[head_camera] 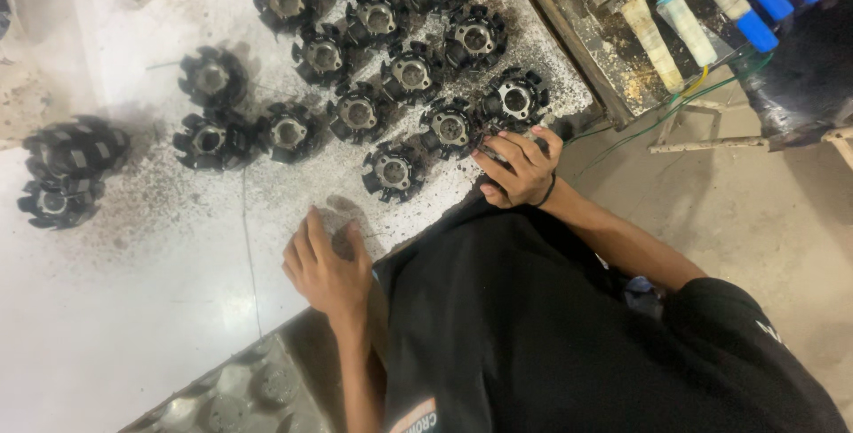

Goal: The person solders small black electronic components arranged in rows on a workbench, using a soldering iron held in the right hand while the left steadies each component. They then touch the components with red test probes, transfer the soldered components into a molded tray, and arrange larger black wheel-like parts into rows on the bench.

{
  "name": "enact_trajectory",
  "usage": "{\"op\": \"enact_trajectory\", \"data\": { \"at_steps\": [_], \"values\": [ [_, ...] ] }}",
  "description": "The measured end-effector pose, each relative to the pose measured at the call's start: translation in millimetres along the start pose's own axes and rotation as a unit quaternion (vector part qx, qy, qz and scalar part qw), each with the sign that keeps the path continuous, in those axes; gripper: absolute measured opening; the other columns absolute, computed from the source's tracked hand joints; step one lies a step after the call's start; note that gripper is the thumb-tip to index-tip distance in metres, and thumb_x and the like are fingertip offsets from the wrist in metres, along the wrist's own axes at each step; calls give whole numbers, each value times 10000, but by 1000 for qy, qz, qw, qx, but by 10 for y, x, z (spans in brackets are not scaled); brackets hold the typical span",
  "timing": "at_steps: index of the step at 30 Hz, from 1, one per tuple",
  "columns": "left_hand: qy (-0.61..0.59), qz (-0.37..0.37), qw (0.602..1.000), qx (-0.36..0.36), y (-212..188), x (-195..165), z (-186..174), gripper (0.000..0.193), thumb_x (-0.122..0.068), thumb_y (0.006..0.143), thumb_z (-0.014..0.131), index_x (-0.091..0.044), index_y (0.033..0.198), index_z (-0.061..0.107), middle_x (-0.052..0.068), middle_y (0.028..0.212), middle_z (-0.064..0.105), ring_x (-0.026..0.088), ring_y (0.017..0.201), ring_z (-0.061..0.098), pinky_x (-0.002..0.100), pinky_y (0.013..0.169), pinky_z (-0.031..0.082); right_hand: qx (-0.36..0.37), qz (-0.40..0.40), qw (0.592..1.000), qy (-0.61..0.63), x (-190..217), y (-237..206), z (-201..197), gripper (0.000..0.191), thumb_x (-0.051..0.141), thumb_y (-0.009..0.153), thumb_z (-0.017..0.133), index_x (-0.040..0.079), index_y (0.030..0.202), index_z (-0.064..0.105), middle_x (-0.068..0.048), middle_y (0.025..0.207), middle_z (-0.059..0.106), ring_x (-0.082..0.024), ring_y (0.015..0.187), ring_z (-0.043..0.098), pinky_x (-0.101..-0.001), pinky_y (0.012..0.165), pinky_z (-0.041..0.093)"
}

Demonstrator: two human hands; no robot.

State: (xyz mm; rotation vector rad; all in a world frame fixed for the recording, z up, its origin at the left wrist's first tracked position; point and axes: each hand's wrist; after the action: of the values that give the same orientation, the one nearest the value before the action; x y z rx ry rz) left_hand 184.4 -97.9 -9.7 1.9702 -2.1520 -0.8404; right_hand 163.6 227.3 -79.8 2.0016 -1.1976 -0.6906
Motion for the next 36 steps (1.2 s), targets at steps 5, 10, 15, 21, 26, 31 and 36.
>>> {"op": "enact_trajectory", "data": {
  "at_steps": [5, 10, 15, 21, 26, 31, 36],
  "values": [
    [8, -2, 1000, 4, -18, 10, 8, 534, -293, 944, 751, -13, 1383, 628, 184, 1247, 664, 373, 1140, 602, 489, 982, 470, -2, -15, 1000, -8, -24, 10, -21, 531, 493, 1065, 376, 180, 1127, 801, -23, 1105, 725, -199, 1077, 637, -488, 1093, 293],
    [7, 1, 1000, 5, -52, 55, 58, 535, -296, 958, 743, 2, 1387, 627, 185, 1239, 671, 363, 1144, 603, 485, 987, 473, -3, -4, 1000, 1, -24, -4, -4, 540, 495, 1076, 374, 175, 1122, 806, -24, 1111, 725, -200, 1084, 645, -490, 1094, 289],
    [25, 9, 1000, 7, -51, 79, 93, 533, -297, 959, 734, 14, 1379, 627, 192, 1222, 679, 342, 1138, 609, 472, 977, 479, -21, -11, 1000, -1, -26, -31, 54, 572, 513, 1077, 351, 177, 1121, 811, -35, 1095, 734, -204, 1058, 652, -493, 1098, 289],
    [12, 8, 1000, -14, -41, 13, 44, 518, -292, 966, 747, -1, 1378, 629, 186, 1234, 680, 365, 1153, 610, 486, 991, 477, -23, -6, 1000, -1, -19, -34, 36, 564, 500, 1076, 364, 163, 1104, 816, -31, 1084, 738, -204, 1052, 659, -488, 1091, 292],
    [9, -3, 1000, -7, -17, 0, 15, 523, -297, 959, 750, -8, 1379, 631, 180, 1224, 682, 361, 1140, 610, 482, 985, 477, -21, -6, 1000, 5, -22, -8, 34, 555, 493, 1075, 371, 161, 1098, 815, -26, 1080, 728, -200, 1049, 651, -487, 1089, 285],
    [13, 1, 1000, -5, -19, 7, 26, 526, -298, 962, 737, -8, 1387, 627, 176, 1229, 676, 357, 1145, 610, 481, 991, 475, -19, -7, 1000, -1, -19, 1, 17, 549, 495, 1070, 373, 170, 1098, 814, -23, 1082, 722, -190, 1052, 648, -483, 1089, 284],
    [14, -5, 1000, 1, -31, 5, 26, 536, -300, 949, 739, -17, 1392, 631, 175, 1241, 674, 359, 1140, 601, 487, 990, 470, -8, -1, 1000, 1, -18, 11, -26, 531, 510, 1061, 388, 189, 1107, 808, -13, 1099, 720, -190, 1066, 641, -486, 1085, 297]
  ]
}}
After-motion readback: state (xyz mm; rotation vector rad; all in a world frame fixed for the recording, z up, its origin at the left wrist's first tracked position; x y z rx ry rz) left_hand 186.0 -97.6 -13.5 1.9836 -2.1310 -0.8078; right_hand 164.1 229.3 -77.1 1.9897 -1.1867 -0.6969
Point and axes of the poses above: each hand's wrist, its own y-axis towards the middle knuckle, its own z-axis out of the palm, x = y × z
